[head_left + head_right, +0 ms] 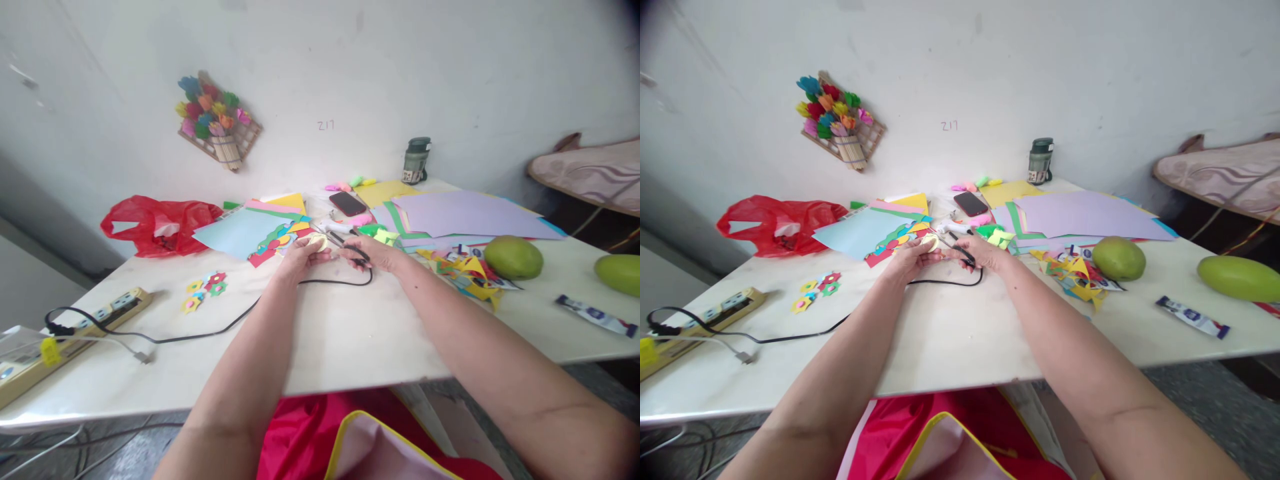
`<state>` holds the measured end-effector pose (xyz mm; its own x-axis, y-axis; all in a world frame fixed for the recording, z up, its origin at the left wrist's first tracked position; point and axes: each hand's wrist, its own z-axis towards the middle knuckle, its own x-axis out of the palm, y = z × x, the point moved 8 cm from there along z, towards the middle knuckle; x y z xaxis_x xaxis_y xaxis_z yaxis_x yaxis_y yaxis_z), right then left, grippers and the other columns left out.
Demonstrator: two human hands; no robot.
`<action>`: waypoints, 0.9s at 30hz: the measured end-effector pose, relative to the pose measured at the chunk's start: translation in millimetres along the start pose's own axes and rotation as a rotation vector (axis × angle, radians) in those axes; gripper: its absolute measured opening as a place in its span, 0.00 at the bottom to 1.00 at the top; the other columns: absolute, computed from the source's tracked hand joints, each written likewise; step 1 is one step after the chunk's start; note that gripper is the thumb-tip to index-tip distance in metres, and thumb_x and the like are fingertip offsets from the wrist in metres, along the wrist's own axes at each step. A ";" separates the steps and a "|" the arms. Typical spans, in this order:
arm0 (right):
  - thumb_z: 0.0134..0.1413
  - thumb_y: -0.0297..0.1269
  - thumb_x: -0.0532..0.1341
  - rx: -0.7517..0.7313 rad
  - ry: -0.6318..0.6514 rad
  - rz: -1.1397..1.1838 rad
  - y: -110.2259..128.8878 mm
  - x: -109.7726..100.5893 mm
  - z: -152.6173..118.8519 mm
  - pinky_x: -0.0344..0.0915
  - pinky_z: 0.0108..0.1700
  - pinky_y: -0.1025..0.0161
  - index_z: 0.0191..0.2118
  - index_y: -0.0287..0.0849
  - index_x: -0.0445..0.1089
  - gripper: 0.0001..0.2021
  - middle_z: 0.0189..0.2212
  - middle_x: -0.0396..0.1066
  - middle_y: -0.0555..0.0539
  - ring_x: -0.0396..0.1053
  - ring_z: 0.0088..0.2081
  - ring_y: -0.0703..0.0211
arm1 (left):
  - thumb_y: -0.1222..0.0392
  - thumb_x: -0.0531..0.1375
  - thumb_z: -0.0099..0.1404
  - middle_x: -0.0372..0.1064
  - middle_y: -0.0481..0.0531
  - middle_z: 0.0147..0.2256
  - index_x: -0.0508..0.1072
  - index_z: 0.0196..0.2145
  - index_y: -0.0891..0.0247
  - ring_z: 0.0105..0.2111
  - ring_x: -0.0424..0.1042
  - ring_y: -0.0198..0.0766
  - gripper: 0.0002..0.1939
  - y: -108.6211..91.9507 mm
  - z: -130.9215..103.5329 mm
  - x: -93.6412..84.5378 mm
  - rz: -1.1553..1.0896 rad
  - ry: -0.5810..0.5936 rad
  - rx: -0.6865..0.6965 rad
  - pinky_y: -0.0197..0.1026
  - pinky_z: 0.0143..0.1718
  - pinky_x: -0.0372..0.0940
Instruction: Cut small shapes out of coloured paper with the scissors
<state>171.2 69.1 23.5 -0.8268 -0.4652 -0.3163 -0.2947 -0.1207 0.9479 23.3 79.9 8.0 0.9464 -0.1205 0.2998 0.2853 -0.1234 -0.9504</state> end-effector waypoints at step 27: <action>0.47 0.46 0.68 0.043 -0.038 -0.019 0.6 -0.2 -1.7 0.48 0.15 0.71 0.25 0.41 0.64 0.16 0.13 0.62 0.55 0.57 0.14 0.71 | 0.64 0.68 0.58 0.76 0.54 0.25 0.72 0.30 0.67 0.22 0.75 0.36 0.07 1.6 2.9 -4.0 0.031 0.010 -0.008 0.38 0.32 0.73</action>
<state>172.0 67.6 24.2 -0.8384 -0.4294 -0.3357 -0.3297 -0.0910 0.9397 20.4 83.1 5.0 0.9533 -0.1343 0.2706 0.2541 -0.1278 -0.9587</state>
